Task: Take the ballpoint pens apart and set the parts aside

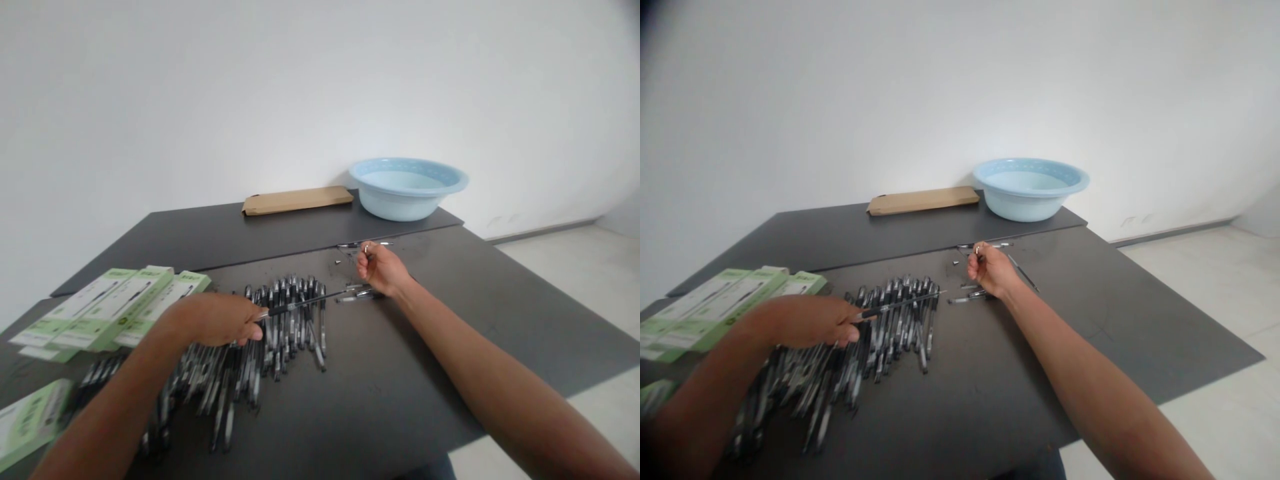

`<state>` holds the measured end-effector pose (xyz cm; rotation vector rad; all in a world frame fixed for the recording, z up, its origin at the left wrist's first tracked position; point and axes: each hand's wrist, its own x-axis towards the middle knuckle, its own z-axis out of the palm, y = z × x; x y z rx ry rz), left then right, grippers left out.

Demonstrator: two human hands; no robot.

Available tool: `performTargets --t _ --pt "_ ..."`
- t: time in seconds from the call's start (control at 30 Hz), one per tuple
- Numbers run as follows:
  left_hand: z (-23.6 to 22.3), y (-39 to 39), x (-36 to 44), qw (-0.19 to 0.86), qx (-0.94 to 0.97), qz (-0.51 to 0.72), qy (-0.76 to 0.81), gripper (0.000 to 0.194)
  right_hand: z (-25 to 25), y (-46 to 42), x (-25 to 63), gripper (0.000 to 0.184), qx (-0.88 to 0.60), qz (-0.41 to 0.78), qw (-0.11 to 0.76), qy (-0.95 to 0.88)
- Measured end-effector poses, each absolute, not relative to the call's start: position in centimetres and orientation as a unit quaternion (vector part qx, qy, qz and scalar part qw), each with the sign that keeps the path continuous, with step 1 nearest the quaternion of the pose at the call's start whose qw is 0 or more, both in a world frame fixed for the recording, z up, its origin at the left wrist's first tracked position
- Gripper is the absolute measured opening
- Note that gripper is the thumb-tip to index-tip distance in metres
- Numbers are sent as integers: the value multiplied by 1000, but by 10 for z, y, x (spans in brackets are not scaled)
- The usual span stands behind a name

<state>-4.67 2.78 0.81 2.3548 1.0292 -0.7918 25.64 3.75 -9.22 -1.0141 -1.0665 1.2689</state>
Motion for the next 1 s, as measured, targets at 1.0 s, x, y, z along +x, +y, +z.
performTargets --t 1.0 --pt "6 26 -44 237 850 -285 375 19 -104 46 265 12 -362 652 591 -309"
